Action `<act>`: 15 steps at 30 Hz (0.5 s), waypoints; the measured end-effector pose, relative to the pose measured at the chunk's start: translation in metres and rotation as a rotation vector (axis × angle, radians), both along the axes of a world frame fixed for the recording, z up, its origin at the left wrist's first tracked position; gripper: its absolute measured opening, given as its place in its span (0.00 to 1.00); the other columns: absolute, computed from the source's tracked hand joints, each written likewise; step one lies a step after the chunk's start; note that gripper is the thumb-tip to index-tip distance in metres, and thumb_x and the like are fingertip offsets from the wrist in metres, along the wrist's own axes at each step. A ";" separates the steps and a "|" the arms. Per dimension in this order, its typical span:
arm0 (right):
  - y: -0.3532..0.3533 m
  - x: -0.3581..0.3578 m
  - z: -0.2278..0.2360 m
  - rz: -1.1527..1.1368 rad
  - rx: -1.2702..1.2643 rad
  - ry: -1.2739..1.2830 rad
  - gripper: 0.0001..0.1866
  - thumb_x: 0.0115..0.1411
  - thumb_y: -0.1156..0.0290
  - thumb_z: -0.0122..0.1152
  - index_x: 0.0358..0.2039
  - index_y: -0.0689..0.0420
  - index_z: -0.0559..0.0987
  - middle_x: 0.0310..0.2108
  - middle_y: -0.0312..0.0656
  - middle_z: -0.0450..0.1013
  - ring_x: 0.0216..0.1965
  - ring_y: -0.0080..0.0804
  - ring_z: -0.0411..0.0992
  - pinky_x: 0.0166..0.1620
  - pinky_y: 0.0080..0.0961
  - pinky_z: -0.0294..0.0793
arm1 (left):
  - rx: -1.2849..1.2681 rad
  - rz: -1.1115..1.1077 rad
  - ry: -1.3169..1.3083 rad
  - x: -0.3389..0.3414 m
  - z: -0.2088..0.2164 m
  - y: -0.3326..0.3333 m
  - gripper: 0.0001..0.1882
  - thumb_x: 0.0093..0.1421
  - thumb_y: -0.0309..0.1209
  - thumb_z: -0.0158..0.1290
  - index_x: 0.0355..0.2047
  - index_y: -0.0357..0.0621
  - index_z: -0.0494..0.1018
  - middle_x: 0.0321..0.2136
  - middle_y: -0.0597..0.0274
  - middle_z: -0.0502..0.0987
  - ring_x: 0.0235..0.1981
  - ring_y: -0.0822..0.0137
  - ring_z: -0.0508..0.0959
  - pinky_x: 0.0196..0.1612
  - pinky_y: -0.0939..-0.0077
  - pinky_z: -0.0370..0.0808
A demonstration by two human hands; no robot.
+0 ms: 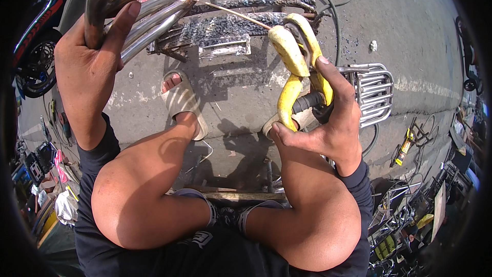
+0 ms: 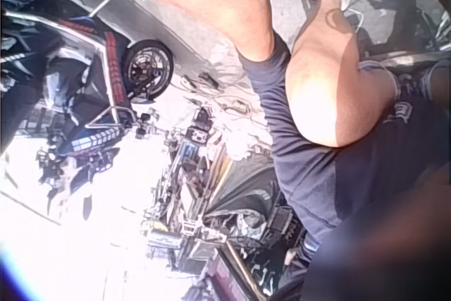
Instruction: The person welds a chrome metal frame using a handheld welding torch, then uses a curved metal bar to tap and inspect the welds. The person repeats this process on a second frame.
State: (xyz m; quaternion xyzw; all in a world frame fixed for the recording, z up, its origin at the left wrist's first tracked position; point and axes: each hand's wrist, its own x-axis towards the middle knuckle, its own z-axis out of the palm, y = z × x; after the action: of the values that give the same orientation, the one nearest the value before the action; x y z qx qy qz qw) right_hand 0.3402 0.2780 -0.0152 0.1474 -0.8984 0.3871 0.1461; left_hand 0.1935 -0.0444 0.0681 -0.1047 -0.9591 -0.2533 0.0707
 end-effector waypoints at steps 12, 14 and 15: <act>0.003 0.002 -0.007 -0.015 0.002 0.043 0.63 0.34 0.55 0.90 0.66 0.66 0.60 0.59 0.58 0.70 0.51 0.42 0.78 0.51 0.33 0.81 | 0.037 -0.028 0.017 -0.011 0.002 -0.006 0.16 0.65 0.43 0.63 0.46 0.46 0.85 0.17 0.72 0.73 0.14 0.82 0.68 0.19 0.82 0.61; 0.003 0.002 -0.006 -0.014 -0.012 0.033 0.63 0.34 0.56 0.89 0.66 0.66 0.61 0.59 0.58 0.70 0.52 0.43 0.78 0.53 0.33 0.80 | 0.039 -0.044 0.026 -0.013 0.002 -0.007 0.17 0.65 0.43 0.63 0.47 0.46 0.85 0.17 0.72 0.73 0.14 0.82 0.67 0.19 0.82 0.61; 0.003 0.001 -0.005 -0.014 -0.019 0.028 0.63 0.34 0.56 0.89 0.66 0.66 0.61 0.59 0.58 0.70 0.53 0.43 0.78 0.53 0.34 0.80 | 0.042 -0.047 0.031 -0.013 0.001 -0.008 0.17 0.65 0.44 0.63 0.47 0.46 0.85 0.17 0.71 0.74 0.14 0.82 0.67 0.19 0.82 0.61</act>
State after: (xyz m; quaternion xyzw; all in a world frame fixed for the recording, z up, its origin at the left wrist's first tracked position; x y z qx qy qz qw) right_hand 0.3412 0.2806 -0.0206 0.1451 -0.8935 0.3925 0.1630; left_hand 0.1804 -0.0522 0.0695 -0.1298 -0.9496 -0.2735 0.0818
